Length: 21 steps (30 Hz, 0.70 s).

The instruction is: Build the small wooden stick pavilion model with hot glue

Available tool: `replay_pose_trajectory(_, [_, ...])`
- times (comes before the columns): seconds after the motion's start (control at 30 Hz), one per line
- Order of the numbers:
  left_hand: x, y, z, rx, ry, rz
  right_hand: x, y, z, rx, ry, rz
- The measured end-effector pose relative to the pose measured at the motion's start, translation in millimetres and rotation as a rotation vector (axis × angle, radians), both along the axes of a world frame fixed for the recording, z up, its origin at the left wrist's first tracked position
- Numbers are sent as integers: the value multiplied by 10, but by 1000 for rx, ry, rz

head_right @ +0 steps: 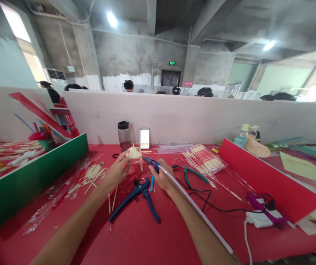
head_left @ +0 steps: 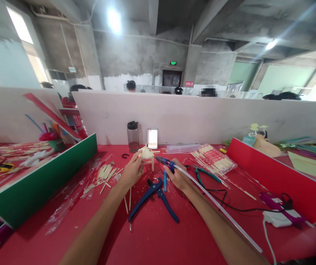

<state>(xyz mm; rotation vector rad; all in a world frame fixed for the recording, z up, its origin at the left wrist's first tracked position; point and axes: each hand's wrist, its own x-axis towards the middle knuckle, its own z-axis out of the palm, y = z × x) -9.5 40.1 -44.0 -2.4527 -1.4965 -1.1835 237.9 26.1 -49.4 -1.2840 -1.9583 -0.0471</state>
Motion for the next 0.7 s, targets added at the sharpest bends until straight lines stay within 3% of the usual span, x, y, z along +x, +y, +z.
replay_pose_trajectory(0.3, [-5,21,-5,-20,-34,-26,-18,27,-51,18,68,87])
replay_pose_trajectory(0.57, [1,-6,19,-16,-63,-21,3,-15,32,-100,88,101])
replay_pose_trajectory(0.7, [-6,-5,18,-39,-38,-9,79,43,16,-188,156,221])
